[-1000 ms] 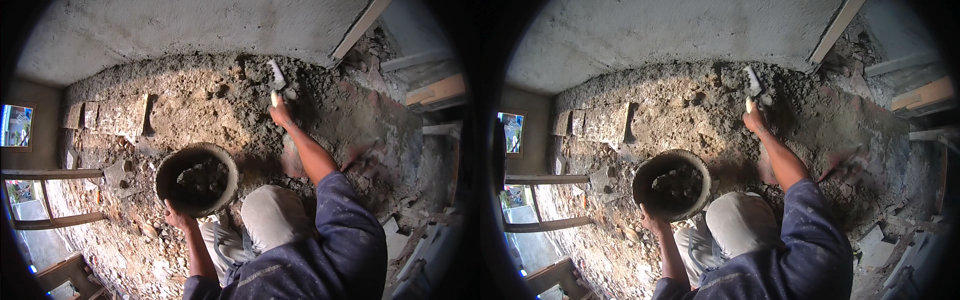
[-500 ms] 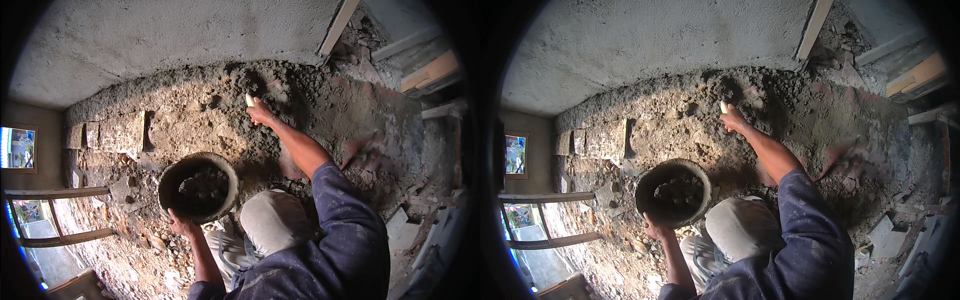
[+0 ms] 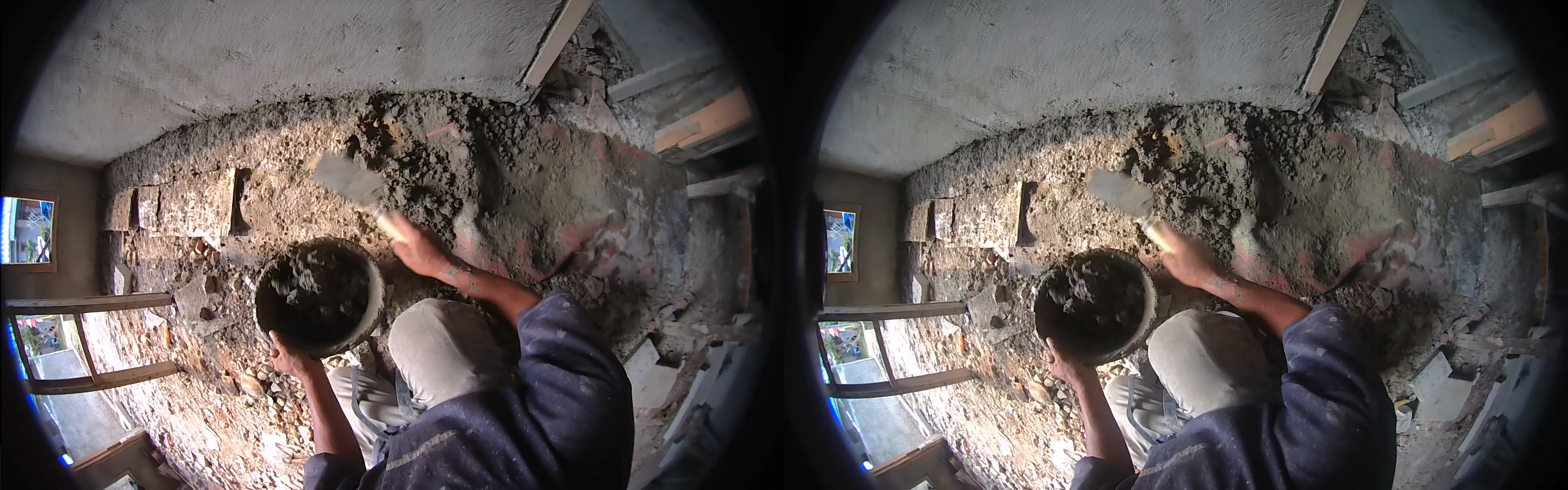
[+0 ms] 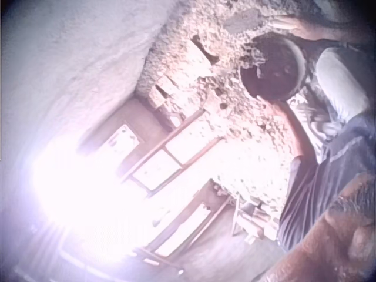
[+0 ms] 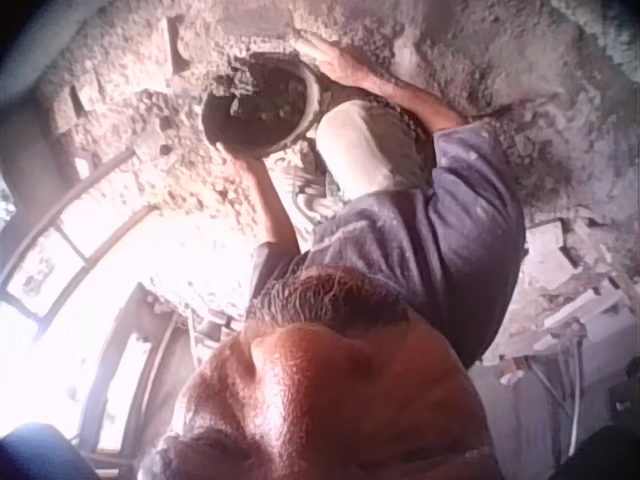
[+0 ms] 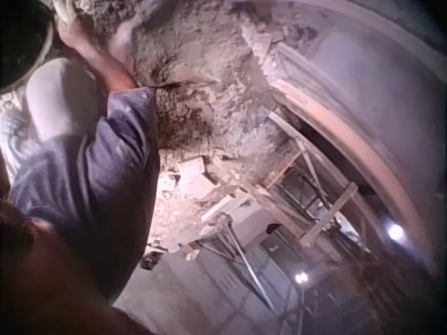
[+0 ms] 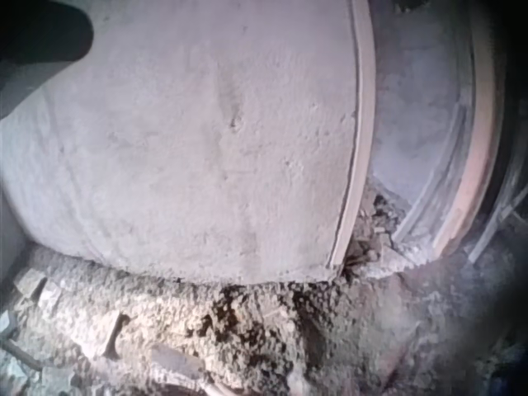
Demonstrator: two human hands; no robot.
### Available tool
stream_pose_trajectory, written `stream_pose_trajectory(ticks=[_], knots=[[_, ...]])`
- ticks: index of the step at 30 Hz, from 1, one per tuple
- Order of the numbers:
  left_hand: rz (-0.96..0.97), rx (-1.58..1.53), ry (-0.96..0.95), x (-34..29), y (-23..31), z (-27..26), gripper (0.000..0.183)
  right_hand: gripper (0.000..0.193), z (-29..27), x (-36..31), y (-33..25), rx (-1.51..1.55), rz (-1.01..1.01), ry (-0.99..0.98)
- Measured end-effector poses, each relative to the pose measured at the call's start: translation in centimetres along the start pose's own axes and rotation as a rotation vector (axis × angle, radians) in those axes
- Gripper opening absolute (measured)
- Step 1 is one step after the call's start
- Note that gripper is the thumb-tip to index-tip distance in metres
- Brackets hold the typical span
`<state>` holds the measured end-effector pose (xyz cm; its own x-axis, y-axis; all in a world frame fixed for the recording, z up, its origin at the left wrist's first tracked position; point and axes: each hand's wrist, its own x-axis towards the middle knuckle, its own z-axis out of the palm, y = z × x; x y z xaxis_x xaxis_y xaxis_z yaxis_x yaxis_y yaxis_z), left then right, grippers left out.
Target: The person scoops wet cement from a pile into a bucket using a hoe, carries the bucket to a wall, and applies the cement to the wall using a trowel while kneeling.
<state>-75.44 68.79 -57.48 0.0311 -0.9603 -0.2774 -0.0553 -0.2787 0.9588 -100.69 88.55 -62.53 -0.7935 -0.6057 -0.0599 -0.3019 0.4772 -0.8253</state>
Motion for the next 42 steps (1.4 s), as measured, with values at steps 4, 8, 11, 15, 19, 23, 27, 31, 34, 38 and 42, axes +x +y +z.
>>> stream_pose_trajectory(ticks=[4,8,11,15,19,23,27,31,34,38,42], knots=[[-0.055,-0.036,-0.037,0.1,-0.3,0.8,0.044,0.068,-4.3,1.2,15.1,-0.098,0.191,0.556],[-0.015,-0.009,-0.013,1.2,-1.5,-1.5,0.046,0.077,-6.1,3.0,15.4,-0.393,0.565,0.221],[0.032,0.097,0.009,0.7,-0.8,-0.9,0.048,0.078,-2.5,2.7,17.6,-0.414,0.651,0.215],[-0.023,0.134,0.031,1.0,-1.9,1.2,0.051,0.08,-0.3,-0.1,22.8,-0.092,0.485,0.464],[0.055,0.318,0.074,1.7,-1.6,-0.7,0.054,0.08,2.7,0.7,17.8,0.216,0.664,0.245],[0.488,0.823,0.009,3.7,-3.8,-4.4,0.055,0.075,2.2,1.1,12.3,0.483,0.713,0.213],[-0.03,0.06,-0.019,0.5,-1.1,-0.2,0.055,0.076,-1.3,2.5,10.4,0.714,0.644,0.013],[0.04,-0.027,-0.006,0.2,-0.3,-0.5,0.046,0.062,-0.2,3.4,1.5,0.58,0.397,-0.03],[-0.035,-0.024,-0.002,0.4,-0.7,-0.1,0.044,0.061,2.6,1.7,1.5,0.149,-0.089,0.118],[-0.066,0.045,0.102,0.9,-0.4,-1.1,0.044,0.062,1.7,-1.0,-1.4,-0.062,-0.245,-0.199],[-0.072,-0.013,0.012,1.5,-1.1,-2.9,0.044,0.055,-1.7,0.3,2.9,0.243,0.216,0.087]])
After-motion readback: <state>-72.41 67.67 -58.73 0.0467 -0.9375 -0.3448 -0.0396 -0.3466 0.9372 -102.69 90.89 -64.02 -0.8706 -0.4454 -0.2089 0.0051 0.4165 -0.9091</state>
